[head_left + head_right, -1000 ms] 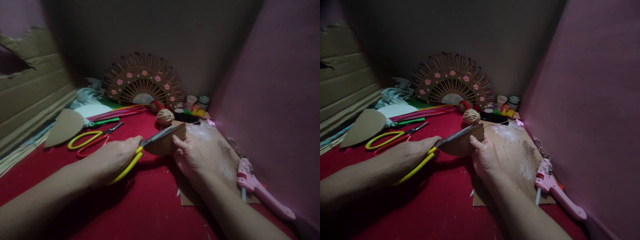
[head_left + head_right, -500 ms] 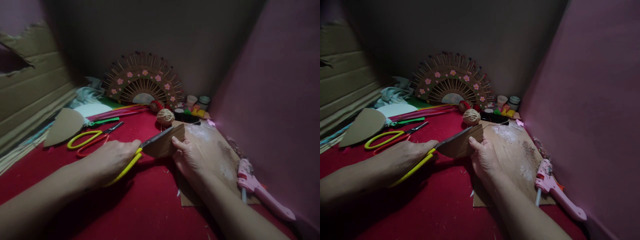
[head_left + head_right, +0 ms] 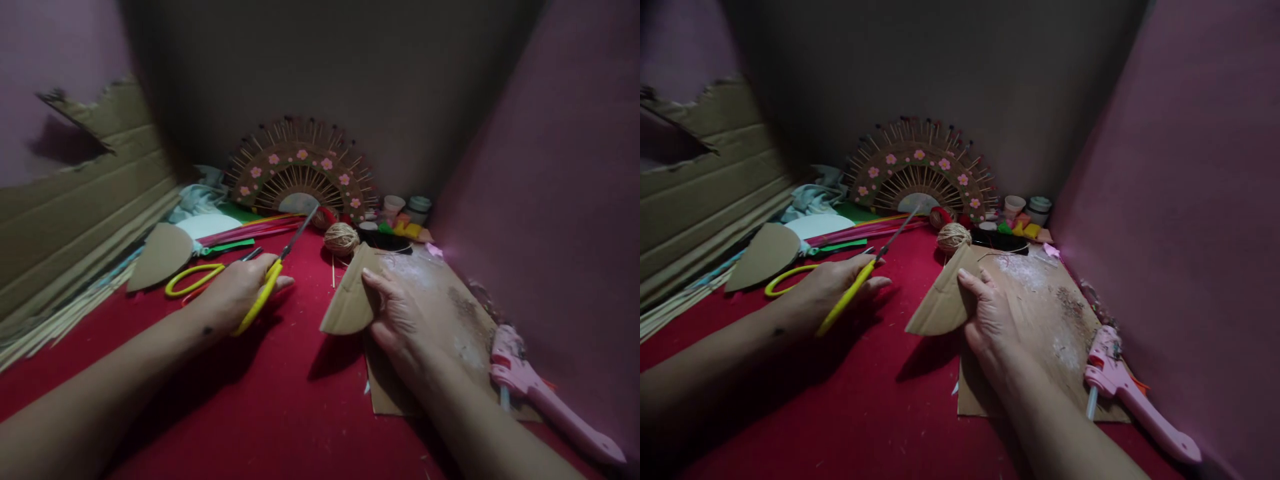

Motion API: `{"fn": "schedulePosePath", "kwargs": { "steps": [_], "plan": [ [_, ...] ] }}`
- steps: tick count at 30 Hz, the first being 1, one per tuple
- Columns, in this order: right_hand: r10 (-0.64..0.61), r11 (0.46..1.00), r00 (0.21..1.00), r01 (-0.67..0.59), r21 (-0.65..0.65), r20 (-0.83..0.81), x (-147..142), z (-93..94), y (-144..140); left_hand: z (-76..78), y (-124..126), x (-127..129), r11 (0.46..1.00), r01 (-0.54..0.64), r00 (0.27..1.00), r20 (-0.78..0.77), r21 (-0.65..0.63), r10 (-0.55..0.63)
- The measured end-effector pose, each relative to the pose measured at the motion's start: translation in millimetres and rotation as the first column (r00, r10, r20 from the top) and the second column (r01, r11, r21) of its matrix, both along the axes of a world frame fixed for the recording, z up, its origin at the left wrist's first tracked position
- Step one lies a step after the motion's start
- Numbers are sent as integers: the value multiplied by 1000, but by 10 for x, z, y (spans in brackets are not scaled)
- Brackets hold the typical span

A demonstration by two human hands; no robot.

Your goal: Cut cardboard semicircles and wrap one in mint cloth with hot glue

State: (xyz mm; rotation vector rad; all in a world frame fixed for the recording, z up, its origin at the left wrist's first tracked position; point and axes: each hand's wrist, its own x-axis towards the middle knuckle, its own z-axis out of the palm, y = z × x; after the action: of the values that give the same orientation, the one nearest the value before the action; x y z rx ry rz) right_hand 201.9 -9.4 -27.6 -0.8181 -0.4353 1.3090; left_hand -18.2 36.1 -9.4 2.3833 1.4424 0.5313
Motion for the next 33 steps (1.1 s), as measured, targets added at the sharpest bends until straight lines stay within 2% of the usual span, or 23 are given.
{"fn": "schedulePosePath", "kwargs": {
  "steps": [2,5,14,22,33],
  "plan": [
    [9,1000,1000,-9,-26,9,-3,1,-2,58,17,-18,995,-63,986,-152,74,74],
    [31,1000,997,-31,-4,69,-31,15,-35,110,-1,2,995,-78,956,-277,61,92],
    [58,998,986,-61,15,158,-55,39,-84,86,-24,23,992,-92,906,-406,85,118],
    [91,996,985,-87,-29,147,-49,34,-66,87,-32,61,985,-163,875,-454,47,167],
    [158,987,978,-152,-53,135,-38,29,-73,-46,86,23,972,-209,865,-442,111,236]
  ]
}}
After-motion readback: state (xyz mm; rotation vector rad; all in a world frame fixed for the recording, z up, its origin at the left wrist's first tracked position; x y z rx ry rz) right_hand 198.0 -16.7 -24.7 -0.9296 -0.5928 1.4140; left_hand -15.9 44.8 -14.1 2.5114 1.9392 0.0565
